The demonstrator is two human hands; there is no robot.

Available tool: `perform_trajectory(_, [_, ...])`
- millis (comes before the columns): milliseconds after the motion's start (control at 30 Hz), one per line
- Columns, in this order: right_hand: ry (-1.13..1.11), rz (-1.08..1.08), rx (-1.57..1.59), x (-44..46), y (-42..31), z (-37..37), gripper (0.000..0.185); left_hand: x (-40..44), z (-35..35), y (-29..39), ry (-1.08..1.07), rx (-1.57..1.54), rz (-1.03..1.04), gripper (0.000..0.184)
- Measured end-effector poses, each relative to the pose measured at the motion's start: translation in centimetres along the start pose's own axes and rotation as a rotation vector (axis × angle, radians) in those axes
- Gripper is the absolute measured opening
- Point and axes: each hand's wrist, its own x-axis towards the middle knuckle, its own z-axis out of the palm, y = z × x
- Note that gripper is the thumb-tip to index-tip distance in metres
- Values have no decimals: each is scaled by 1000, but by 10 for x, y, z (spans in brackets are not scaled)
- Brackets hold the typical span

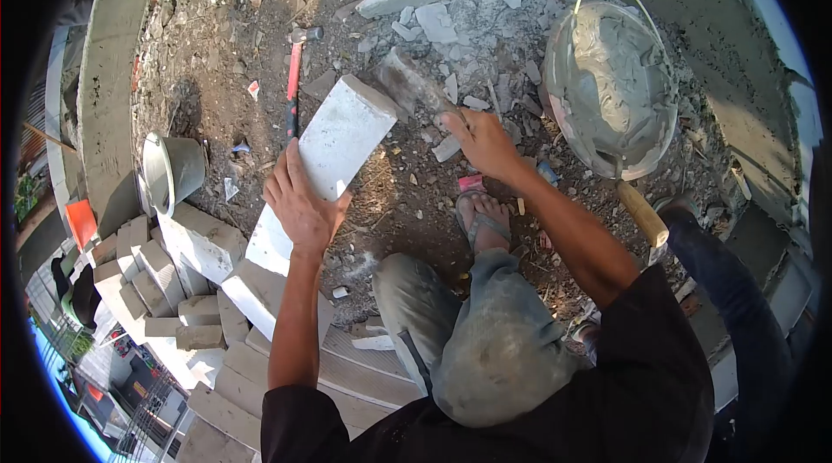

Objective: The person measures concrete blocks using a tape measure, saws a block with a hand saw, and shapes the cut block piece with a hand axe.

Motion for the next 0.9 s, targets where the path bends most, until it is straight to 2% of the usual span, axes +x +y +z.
perform_trajectory(67, [124,73,416,-14,-58,-32,51,-9,-10,-4,-34,8,16,112])
perform_trajectory(100, [225,33,526,-16,-71,-35,49,2,-11,-4,-45,-4,-1,113])
perform_trajectory(133, [229,42,529,-17,-85,-38,49,6,-15,-4,-70,-15,-24,113])
perform_trajectory(233, [352,-26,883,-6,-102,-36,46,14,-14,-15,-85,-22,-18,111])
perform_trajectory(300, [349,-132,412,9,-76,-8,48,15,-14,-17,-94,-19,-11,109])
perform_trajectory(333, [361,-124,419,18,-62,0,48,13,-15,-18,-84,-11,2,109])
perform_trajectory(400, [-226,157,-72,34,-25,5,59,15,-16,-17,-83,-18,41,109])
perform_trajectory(433, [-119,114,-34,37,-10,7,65,20,-14,-21,-84,-18,46,109])
perform_trajectory(467, [-142,103,-56,41,-13,-9,65,17,-10,-20,-80,-17,5,109])
perform_trajectory(567, [160,84,338,13,-74,-34,63,25,-18,-22,-103,-53,-17,109])
perform_trajectory(633, [198,29,454,-3,-102,-33,62,28,-18,-30,-114,-34,-12,109])
perform_trajectory(700, [259,-77,362,-4,-96,-28,61,31,-16,-32,-128,-68,-18,107])
perform_trajectory(733, [263,-75,360,7,-81,-19,61,32,-16,-30,-128,-71,-13,107])
perform_trajectory(800, [-159,134,-134,44,-49,-4,62,27,-18,-24,-96,-91,24,108])
perform_trajectory(833, [-231,191,-116,56,-28,-4,65,26,-18,-23,-113,-88,18,108])
perform_trajectory(867, [-220,192,-113,57,-36,-12,65,28,-18,-23,-144,-45,-2,107])
perform_trajectory(900, [-80,142,-19,56,-50,-26,64,37,-14,-25,-130,-56,-4,106])
